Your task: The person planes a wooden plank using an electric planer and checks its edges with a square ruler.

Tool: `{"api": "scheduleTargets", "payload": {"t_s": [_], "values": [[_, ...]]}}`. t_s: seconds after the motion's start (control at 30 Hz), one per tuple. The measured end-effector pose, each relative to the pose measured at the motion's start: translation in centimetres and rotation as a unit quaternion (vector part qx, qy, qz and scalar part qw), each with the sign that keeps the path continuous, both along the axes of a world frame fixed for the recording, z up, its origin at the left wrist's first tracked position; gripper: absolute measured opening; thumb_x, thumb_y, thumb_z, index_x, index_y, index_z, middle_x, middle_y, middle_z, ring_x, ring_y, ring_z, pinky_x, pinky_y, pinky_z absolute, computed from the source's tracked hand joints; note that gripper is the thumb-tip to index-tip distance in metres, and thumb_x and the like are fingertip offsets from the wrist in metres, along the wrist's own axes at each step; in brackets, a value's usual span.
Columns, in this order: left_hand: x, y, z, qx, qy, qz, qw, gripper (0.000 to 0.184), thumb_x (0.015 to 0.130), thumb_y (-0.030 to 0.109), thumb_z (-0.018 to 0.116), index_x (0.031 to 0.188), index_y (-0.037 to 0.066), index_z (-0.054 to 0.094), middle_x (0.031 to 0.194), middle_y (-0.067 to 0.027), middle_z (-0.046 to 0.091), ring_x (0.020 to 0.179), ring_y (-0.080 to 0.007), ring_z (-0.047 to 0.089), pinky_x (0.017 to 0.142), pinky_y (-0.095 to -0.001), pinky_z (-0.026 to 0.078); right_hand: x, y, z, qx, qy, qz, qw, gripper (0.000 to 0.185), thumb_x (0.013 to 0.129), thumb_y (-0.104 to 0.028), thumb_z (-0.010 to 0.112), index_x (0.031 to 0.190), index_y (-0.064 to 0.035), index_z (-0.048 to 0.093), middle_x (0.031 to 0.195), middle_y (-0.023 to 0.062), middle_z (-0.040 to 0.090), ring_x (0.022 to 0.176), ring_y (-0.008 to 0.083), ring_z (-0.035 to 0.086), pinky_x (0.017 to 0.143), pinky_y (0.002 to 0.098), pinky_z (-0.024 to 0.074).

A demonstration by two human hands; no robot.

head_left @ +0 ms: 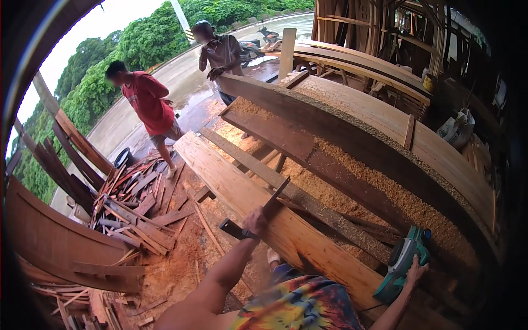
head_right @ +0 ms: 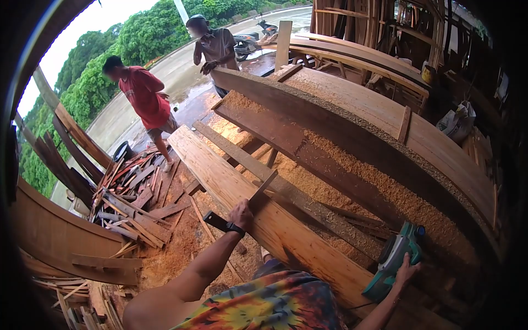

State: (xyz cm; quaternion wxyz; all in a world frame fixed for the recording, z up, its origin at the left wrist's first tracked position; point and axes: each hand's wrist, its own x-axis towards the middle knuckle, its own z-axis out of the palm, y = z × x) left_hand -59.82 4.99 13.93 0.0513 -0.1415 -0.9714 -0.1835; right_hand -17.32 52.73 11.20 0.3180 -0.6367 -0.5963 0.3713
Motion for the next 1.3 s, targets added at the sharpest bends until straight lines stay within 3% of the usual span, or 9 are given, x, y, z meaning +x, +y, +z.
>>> {"api": "scheduleTargets", "payload": {"t_s": [0.13,0.2,0.23,0.3,0.33,0.4,1.1,1.23,1.3], "values": [[0.0,0.0,0.1,-0.001,-0.004,0.000,1.000,0.017,0.088,0.012,0.044,0.100,0.007,0.055,0.097,-0.0187,0.064,0.096,-0.0385,0.062,0.080,-0.0513,0.049,0.2,0.3,-0.3,-0.006,-0.009,0.004,1.000,0.077,0.089,-0.035,0.067,0.141,0.0113,0.034,0.142,0.0278,0.041,0.127,0.0359,0.047,0.103,0.0404,0.0402],[-0.2,-0.1,-0.2,-0.004,0.001,-0.007,1.000,0.017,0.088,0.012,0.044,0.100,0.007,0.055,0.097,-0.0187,0.064,0.096,-0.0384,0.062,0.080,-0.0511,0.049,0.6,0.9,-1.6,0.020,-0.018,-0.002,1.000,0.081,0.088,-0.037,0.068,0.144,0.0080,0.031,0.123,0.0223,0.046,0.103,0.0296,0.047,0.084,0.0370,0.0391],[-0.2,-0.1,-0.2,-0.006,0.000,-0.005,1.000,0.017,0.088,0.012,0.044,0.100,0.007,0.055,0.097,-0.0187,0.064,0.096,-0.0383,0.062,0.080,-0.0510,0.049,0.9,1.6,-3.2,0.048,-0.018,-0.012,0.999,0.084,0.086,-0.038,0.068,0.147,0.0048,0.029,0.103,0.0169,0.051,0.079,0.0234,0.047,0.065,0.0336,0.0381],[-0.1,-0.1,-0.2,-0.011,-0.003,-0.003,1.000,0.017,0.088,0.012,0.043,0.101,0.007,0.055,0.097,-0.0187,0.064,0.096,-0.0382,0.062,0.080,-0.0508,0.049,1.2,1.9,-3.7,0.043,-0.011,-0.013,0.999,0.084,0.086,-0.038,0.068,0.147,0.0047,0.028,0.103,0.0168,0.051,0.079,0.0233,0.047,0.065,0.0336,0.0381],[-0.1,-0.1,-0.2,-0.011,-0.005,-0.003,1.000,0.017,0.089,0.012,0.043,0.101,0.007,0.055,0.097,-0.0187,0.064,0.096,-0.0381,0.062,0.080,-0.0508,0.049,0.2,0.2,-0.5,0.009,-0.002,-0.004,1.000,0.081,0.088,-0.037,0.067,0.145,0.0079,0.030,0.122,0.0220,0.046,0.103,0.0295,0.047,0.084,0.0371,0.0391],[-0.2,-0.1,-0.2,-0.011,-0.010,-0.003,1.000,0.017,0.089,0.012,0.043,0.101,0.007,0.055,0.097,-0.0186,0.064,0.097,-0.0380,0.062,0.080,-0.0508,0.049,-0.4,-0.7,1.1,-0.023,0.008,0.004,1.000,0.078,0.090,-0.035,0.066,0.143,0.0110,0.032,0.142,0.0273,0.042,0.127,0.0357,0.047,0.104,0.0405,0.0401],[0.0,0.1,-0.2,-0.016,0.034,0.001,0.999,0.015,0.084,0.008,0.047,0.095,0.008,0.057,0.090,-0.0162,0.066,0.090,-0.0368,0.063,0.076,-0.0488,0.049,-0.7,-1.1,1.8,-0.031,0.027,0.004,0.999,0.078,0.090,-0.033,0.067,0.142,0.0122,0.031,0.139,0.0274,0.045,0.123,0.0351,0.051,0.101,0.0393,0.0429],[-0.1,0.0,-0.1,-0.004,0.006,-0.006,1.000,0.016,0.088,0.012,0.044,0.098,0.006,0.055,0.095,-0.0198,0.064,0.094,-0.0390,0.062,0.078,-0.0514,0.048,-0.5,-0.8,1.2,-0.014,0.018,0.005,1.000,0.079,0.089,-0.034,0.067,0.142,0.0125,0.031,0.140,0.0276,0.044,0.124,0.0353,0.050,0.101,0.0391,0.0423],[-0.1,0.0,0.0,-0.008,0.005,-0.006,1.000,0.016,0.088,0.012,0.044,0.097,0.006,0.055,0.095,-0.0197,0.065,0.094,-0.0388,0.062,0.078,-0.0512,0.048,-0.1,0.0,-0.5,0.029,0.013,-0.002,0.999,0.080,0.088,-0.035,0.067,0.144,0.0082,0.031,0.124,0.0225,0.049,0.104,0.0296,0.050,0.085,0.0365,0.0417]]}}
